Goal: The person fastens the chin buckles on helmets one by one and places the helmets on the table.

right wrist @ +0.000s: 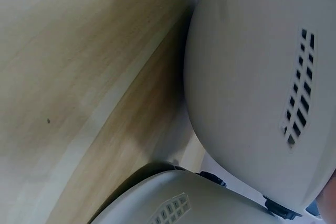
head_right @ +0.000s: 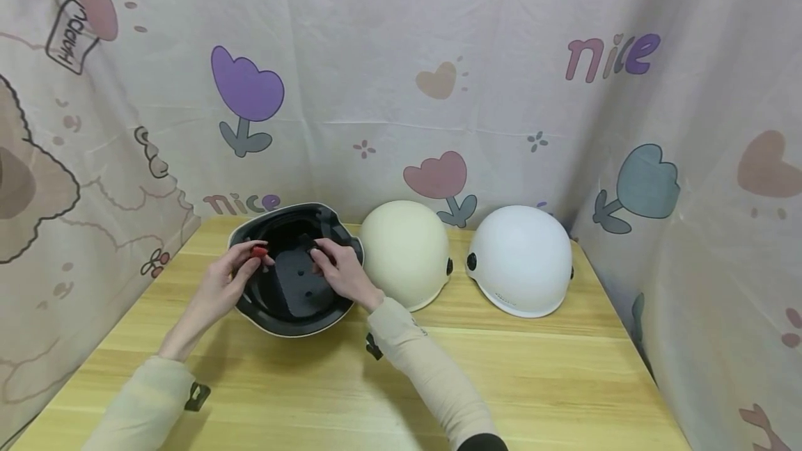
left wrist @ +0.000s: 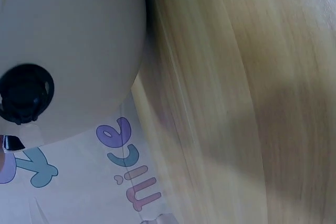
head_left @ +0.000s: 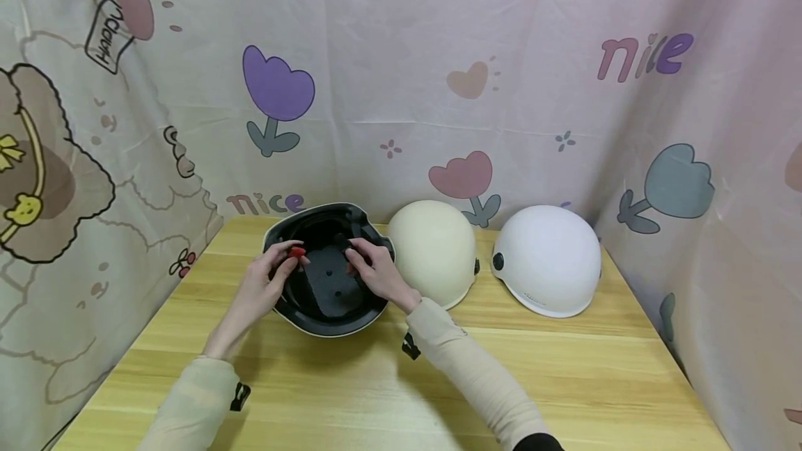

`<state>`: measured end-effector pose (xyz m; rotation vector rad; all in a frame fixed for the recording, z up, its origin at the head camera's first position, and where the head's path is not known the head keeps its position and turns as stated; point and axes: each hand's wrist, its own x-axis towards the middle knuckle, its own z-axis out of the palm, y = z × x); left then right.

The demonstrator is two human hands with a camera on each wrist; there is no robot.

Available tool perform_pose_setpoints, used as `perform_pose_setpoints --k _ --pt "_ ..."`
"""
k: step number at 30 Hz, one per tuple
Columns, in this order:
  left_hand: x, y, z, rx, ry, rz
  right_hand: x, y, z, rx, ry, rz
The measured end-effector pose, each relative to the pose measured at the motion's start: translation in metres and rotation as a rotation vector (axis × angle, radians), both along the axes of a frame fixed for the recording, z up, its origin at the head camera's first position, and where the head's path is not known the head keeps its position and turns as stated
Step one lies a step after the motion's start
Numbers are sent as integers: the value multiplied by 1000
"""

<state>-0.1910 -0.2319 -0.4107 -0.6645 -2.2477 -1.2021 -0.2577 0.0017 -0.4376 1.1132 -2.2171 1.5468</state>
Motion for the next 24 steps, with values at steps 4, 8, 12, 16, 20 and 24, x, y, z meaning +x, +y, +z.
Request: perform_pose_setpoints --k 4,8,12,16,20,24 --pt "-1 -1 -3 -37 -65 33 -1 1 -1 -9 -5 8" --pt "-1 -4 -6 -39 -127 92 -1 1 -1 -7 -5 16" --pt "-2 -6 -8 -37 -160 99 -1 1 0 0 1 12" --pt "-3 -6 -9 -16 -193 82 -1 1 1 12 -9 6" --pt "-2 -6 -7 14 -210 60 -1 2 2 24 -59 35" --pt "-3 -7 -7 38 -208 36 -1 2 3 3 -99 73"
